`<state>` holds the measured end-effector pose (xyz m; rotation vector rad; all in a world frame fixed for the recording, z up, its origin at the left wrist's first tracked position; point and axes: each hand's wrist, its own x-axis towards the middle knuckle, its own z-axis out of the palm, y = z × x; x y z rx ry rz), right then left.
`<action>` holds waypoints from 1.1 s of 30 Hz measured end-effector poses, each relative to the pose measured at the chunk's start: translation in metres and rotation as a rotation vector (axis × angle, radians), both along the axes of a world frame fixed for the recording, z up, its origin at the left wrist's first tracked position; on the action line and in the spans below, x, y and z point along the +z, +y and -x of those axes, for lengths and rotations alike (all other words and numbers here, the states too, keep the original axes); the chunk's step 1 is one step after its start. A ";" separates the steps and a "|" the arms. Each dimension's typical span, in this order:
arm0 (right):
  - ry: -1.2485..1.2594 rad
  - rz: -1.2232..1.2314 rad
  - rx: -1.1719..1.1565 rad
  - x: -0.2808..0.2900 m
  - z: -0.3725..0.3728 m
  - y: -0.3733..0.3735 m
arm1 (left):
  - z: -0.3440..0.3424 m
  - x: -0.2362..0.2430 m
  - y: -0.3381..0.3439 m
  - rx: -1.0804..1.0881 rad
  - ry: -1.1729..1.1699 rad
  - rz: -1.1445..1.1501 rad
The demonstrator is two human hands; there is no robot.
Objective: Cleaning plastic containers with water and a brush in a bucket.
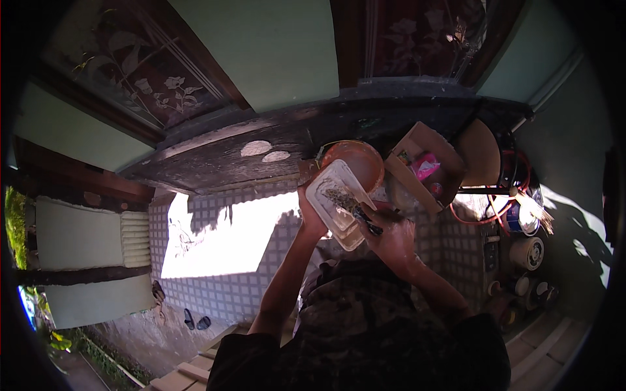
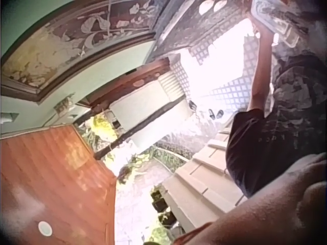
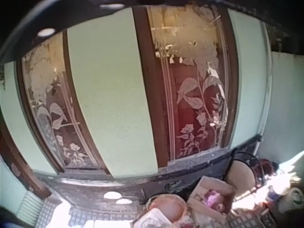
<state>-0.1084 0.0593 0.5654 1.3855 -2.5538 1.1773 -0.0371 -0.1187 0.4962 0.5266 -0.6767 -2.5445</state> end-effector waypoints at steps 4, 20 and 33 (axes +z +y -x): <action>-0.027 0.040 0.042 -0.007 0.013 -0.003 | 0.002 0.005 -0.004 -0.048 0.099 -0.022; 0.101 -0.023 0.294 0.021 0.033 0.006 | 0.000 -0.010 -0.049 -0.155 0.252 -0.062; -0.002 -0.060 0.166 0.020 0.026 -0.016 | -0.003 -0.006 -0.020 -0.118 0.387 -0.127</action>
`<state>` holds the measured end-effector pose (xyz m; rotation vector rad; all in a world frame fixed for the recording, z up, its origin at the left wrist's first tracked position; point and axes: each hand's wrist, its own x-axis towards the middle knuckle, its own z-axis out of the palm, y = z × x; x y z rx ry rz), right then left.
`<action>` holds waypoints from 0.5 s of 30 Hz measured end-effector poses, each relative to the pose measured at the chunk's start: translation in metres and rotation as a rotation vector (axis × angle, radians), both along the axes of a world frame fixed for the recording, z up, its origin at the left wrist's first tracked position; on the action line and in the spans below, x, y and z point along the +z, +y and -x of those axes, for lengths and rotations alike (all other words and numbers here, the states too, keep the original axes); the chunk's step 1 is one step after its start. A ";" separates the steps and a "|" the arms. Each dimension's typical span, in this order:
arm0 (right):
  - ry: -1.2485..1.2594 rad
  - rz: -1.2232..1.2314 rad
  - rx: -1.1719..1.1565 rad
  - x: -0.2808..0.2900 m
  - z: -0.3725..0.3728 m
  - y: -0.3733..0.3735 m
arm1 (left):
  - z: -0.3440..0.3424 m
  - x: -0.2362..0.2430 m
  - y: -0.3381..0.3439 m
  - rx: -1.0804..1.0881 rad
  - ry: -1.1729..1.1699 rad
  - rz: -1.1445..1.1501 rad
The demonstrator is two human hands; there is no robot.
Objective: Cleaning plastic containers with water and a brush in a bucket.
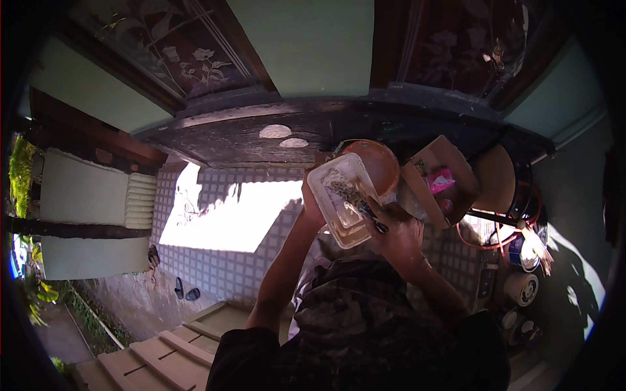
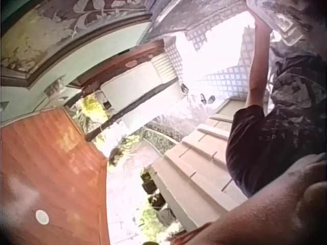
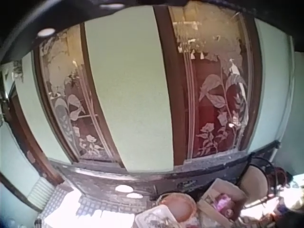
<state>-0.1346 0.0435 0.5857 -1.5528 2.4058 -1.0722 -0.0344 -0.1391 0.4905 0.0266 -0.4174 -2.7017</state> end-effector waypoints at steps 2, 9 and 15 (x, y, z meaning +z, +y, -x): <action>-0.020 -0.033 -0.005 0.003 0.003 0.001 | -0.002 -0.003 0.002 0.174 -0.207 0.455; 0.100 0.039 -0.033 -0.013 -0.010 -0.015 | 0.010 -0.020 0.009 0.187 0.006 -0.086; -0.023 0.098 -0.046 -0.013 -0.008 -0.022 | 0.006 -0.030 -0.003 0.254 -0.060 0.023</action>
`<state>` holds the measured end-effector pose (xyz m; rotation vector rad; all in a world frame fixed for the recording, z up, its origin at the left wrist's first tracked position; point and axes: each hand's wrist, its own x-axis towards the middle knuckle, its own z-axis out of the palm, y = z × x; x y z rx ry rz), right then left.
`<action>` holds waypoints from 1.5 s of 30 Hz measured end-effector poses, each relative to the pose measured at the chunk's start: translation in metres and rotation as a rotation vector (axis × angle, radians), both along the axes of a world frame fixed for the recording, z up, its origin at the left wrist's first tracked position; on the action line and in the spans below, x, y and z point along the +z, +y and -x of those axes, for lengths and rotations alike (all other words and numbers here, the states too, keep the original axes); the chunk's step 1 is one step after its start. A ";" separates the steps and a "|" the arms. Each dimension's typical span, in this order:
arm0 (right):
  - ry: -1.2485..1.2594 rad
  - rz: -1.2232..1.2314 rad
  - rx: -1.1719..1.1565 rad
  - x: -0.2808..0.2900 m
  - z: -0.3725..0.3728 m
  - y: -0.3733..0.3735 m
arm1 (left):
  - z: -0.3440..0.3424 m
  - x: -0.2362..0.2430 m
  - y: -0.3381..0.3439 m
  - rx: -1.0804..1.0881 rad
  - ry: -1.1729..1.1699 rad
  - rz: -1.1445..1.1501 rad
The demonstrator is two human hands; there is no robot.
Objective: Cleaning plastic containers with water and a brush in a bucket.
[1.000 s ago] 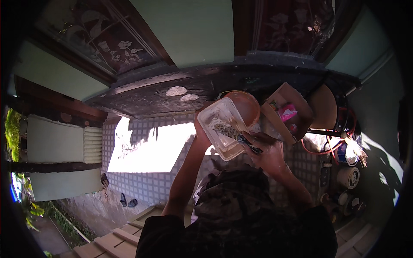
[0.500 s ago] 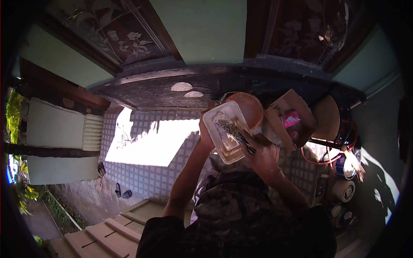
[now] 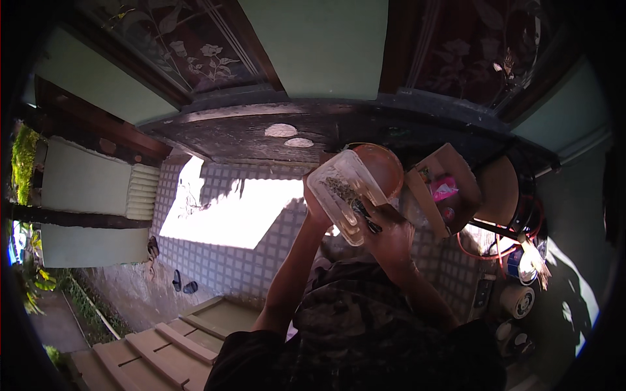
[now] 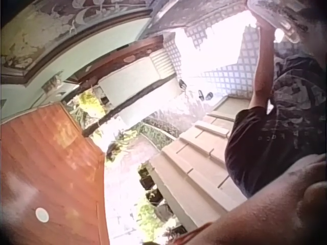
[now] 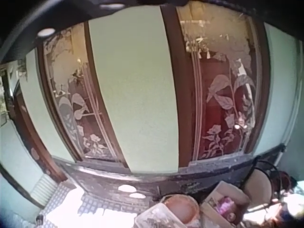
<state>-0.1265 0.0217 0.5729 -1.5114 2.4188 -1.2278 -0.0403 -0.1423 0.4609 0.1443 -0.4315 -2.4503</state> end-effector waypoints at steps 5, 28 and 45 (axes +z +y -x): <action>0.084 -0.181 0.237 0.020 0.035 0.010 | -0.010 0.011 -0.022 -0.175 -0.197 0.069; 0.209 -0.125 0.409 0.002 0.044 -0.016 | -0.036 0.031 -0.036 -0.518 -0.378 -0.089; 0.191 -0.242 0.453 0.022 0.025 -0.007 | -0.047 0.039 -0.052 -0.530 -0.507 -0.054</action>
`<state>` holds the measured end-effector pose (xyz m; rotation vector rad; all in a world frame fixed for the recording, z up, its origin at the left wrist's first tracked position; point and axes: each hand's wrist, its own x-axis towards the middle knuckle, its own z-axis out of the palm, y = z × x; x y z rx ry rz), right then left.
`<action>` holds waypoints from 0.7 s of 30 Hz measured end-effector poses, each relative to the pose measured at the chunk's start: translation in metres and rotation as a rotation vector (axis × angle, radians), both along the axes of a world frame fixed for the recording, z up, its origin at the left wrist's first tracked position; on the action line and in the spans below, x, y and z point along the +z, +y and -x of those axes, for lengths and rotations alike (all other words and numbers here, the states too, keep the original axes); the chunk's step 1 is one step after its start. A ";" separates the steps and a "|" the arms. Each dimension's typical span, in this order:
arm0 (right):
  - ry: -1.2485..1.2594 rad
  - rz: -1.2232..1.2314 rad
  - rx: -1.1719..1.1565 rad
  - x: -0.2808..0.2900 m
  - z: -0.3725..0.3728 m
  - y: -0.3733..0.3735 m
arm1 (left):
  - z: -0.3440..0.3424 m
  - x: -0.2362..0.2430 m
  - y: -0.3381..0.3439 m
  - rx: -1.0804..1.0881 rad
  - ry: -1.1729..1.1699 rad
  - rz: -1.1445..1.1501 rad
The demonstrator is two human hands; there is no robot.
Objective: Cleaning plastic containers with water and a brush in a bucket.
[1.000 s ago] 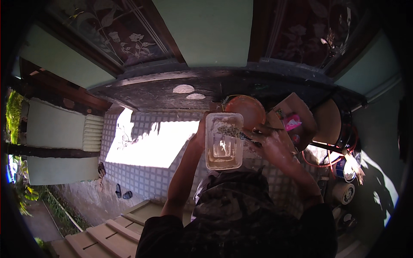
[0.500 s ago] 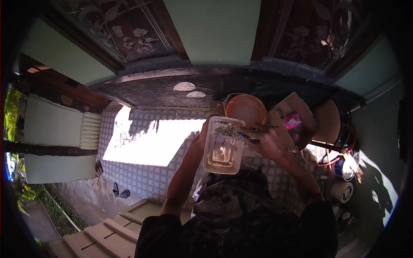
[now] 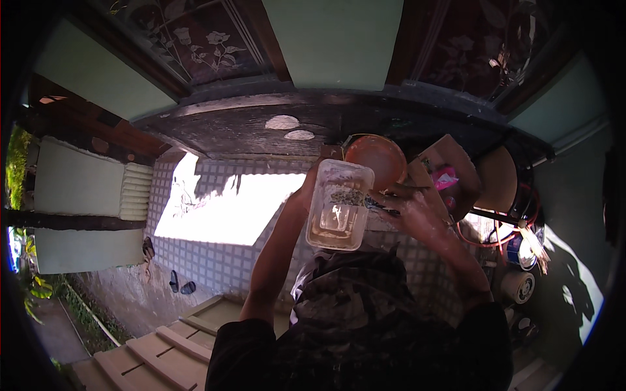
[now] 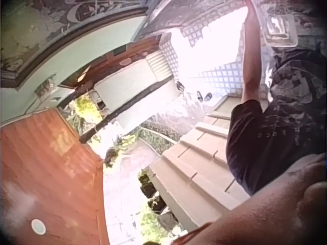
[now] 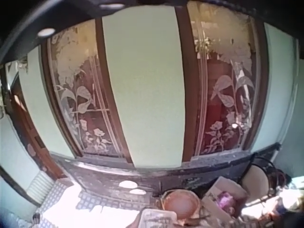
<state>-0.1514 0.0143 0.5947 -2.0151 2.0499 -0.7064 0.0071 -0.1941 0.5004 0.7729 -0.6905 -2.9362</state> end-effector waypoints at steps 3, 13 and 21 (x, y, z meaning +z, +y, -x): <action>0.122 -0.012 0.014 0.008 -0.014 0.000 | -0.004 0.015 0.003 0.006 0.029 0.049; 0.038 0.075 0.020 -0.017 -0.015 -0.011 | -0.018 0.016 0.005 0.059 0.059 0.053; 0.078 0.170 0.018 -0.026 -0.017 -0.014 | -0.023 0.008 0.001 0.040 0.254 -0.082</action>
